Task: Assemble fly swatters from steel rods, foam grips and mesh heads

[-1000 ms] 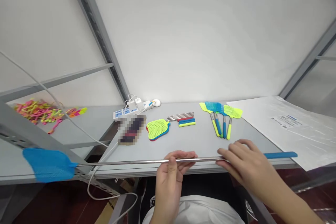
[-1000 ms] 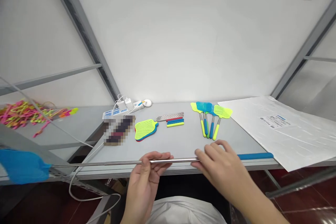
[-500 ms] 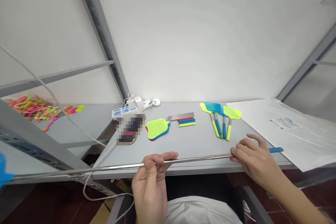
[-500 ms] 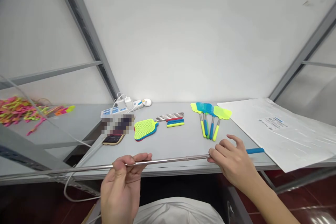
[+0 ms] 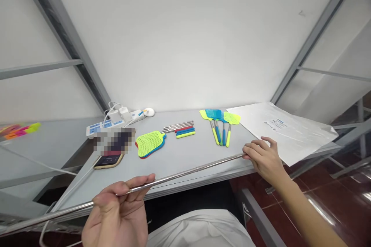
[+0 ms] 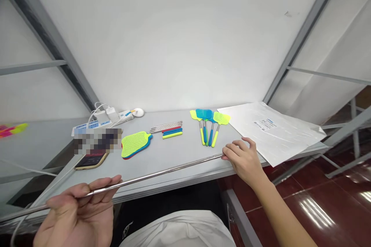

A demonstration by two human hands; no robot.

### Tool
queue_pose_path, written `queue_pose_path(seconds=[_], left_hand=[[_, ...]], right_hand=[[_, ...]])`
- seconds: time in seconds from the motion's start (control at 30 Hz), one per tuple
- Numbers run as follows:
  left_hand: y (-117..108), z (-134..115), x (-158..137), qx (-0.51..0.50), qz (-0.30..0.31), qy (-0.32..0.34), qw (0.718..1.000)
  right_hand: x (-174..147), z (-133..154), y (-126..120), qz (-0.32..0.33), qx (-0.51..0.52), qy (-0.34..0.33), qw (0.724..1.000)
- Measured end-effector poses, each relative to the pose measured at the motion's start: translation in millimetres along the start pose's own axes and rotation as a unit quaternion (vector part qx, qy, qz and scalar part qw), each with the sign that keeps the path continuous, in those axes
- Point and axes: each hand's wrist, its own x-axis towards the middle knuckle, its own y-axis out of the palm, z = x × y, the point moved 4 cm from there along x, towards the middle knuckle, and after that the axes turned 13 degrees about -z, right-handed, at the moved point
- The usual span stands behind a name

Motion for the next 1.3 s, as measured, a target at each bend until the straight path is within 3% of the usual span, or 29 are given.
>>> queue_pose_path(seconds=[0.13,0.23,0.27,0.33,0.4,0.43,0.53,0.57,0.63,0.77,0.83,1.03,1.17,1.3], left_hand=[[8,17,-14,0.013,0.033,-0.081,0.996],[12,34,-25,-0.011,0.059,-0.141,0.988],[14,37,-29,-0.026,0.067,-0.151,0.986],[19,42,-37,-0.059,0.086,-0.167,0.980],[26,44,-45,-0.085,0.107,-0.188,0.973],[31,45,-48,-0.093,0.118,-0.200,0.968],[45,45,-59,-0.093,0.153,-0.230,0.957],[50,45,-62,-0.087,0.169,-0.238,0.953],[59,45,-67,-0.068,0.204,-0.245,0.945],[72,39,-66,-0.048,0.277,-0.228,0.932],[71,34,-55,-0.070,0.272,-0.216,0.935],[35,15,1,-0.162,0.075,-0.126,0.976],[11,10,17,-0.185,-0.010,-0.058,0.981],[-1,13,23,-0.179,-0.057,-0.016,0.982]], right_hand=[[-3,-17,1,-0.011,-0.028,0.026,0.999],[5,-9,-9,-0.124,-0.032,0.154,0.980],[6,0,-14,-0.196,-0.009,0.233,0.953],[7,32,-19,-0.331,0.121,0.362,0.863],[11,74,-15,-0.379,0.261,0.395,0.795],[17,93,-8,-0.339,0.358,0.408,0.768],[29,130,17,-0.165,0.592,0.507,0.605],[34,133,21,-0.144,0.621,0.532,0.558],[45,125,22,-0.162,0.629,0.564,0.511],[75,89,13,-0.238,0.593,0.565,0.522],[87,68,5,-0.294,0.575,0.558,0.521],[112,18,-2,-0.385,0.525,0.539,0.535],[117,20,6,-0.366,0.556,0.539,0.516],[97,32,14,-0.357,0.563,0.548,0.505]])
